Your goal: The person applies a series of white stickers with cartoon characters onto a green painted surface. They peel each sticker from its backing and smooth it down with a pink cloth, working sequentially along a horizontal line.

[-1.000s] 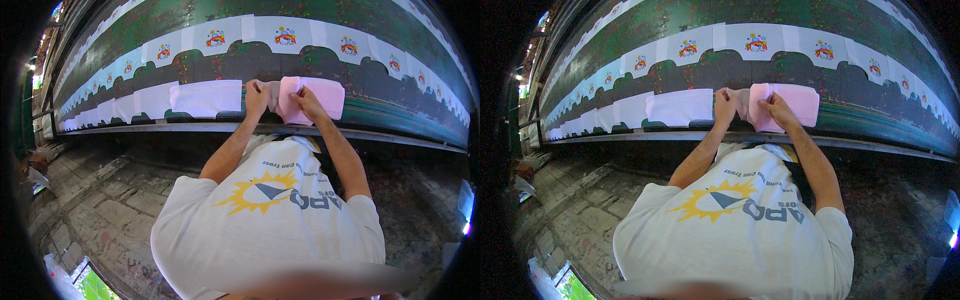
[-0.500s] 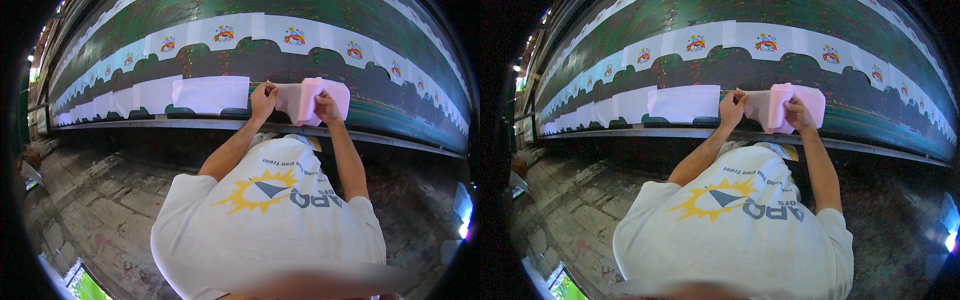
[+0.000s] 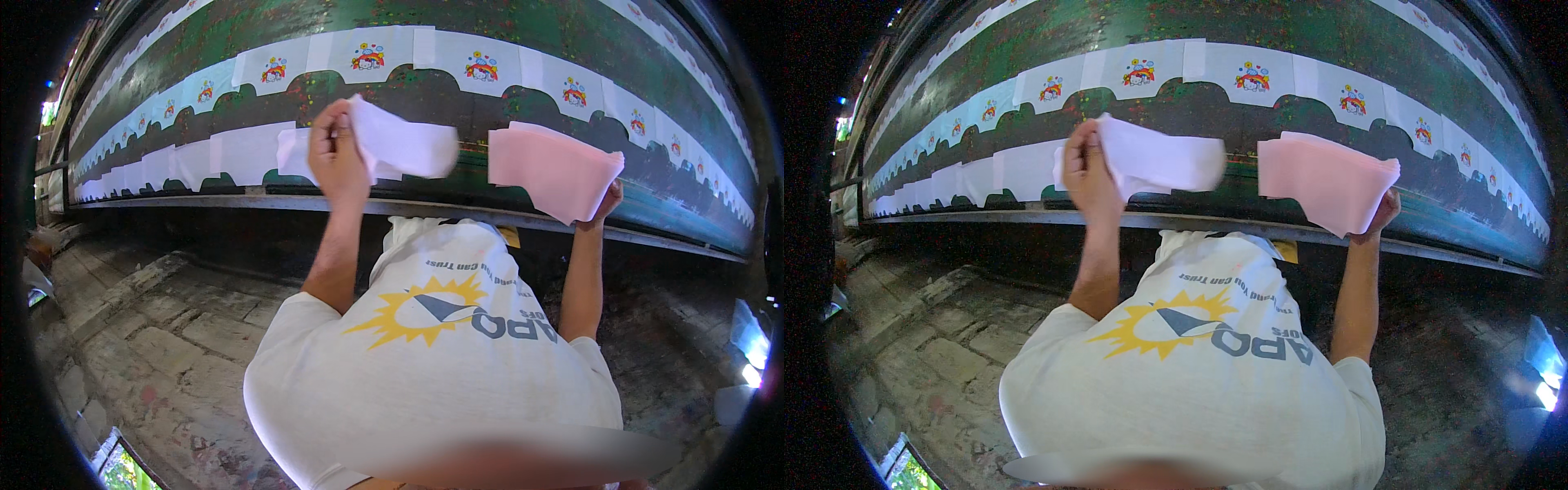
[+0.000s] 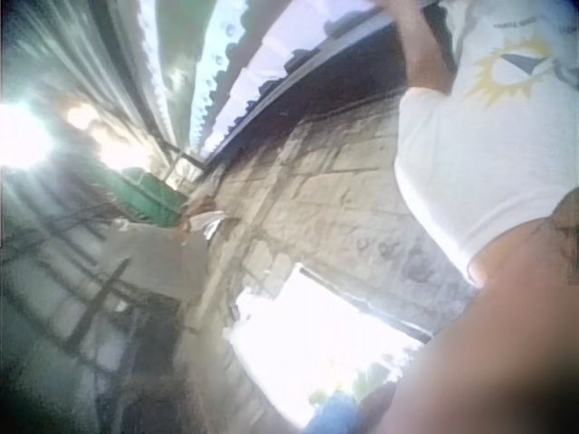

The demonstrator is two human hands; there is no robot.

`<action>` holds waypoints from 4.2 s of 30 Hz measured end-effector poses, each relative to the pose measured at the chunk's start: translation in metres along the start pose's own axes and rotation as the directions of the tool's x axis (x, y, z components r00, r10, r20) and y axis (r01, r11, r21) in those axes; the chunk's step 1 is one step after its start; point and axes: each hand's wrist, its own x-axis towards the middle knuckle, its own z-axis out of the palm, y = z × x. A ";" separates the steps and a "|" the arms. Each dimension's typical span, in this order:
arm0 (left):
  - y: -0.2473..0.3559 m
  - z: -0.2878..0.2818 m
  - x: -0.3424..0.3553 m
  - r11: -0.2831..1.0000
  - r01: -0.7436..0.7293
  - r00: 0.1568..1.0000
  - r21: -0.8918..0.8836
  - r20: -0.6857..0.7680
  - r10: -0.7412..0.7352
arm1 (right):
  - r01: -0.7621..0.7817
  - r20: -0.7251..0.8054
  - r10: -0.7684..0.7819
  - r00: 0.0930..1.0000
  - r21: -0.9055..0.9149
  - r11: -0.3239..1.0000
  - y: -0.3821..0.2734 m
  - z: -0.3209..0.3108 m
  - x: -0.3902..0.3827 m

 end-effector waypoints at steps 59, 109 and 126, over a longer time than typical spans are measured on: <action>-0.124 0.316 -0.286 0.926 0.301 0.685 0.230 0.623 -0.377 | -0.061 0.051 0.328 0.943 -0.945 0.321 -0.091 -0.132 0.020; -0.142 0.228 -0.175 0.790 -0.048 0.926 0.611 0.324 -0.194 | 0.046 -0.266 -0.058 0.962 -0.052 0.998 -0.210 -0.188 -0.024; -0.135 0.252 -0.181 0.454 -0.234 0.966 0.860 0.257 0.013 | 0.349 -0.320 -0.591 0.741 -0.568 0.745 -0.471 -0.204 -0.064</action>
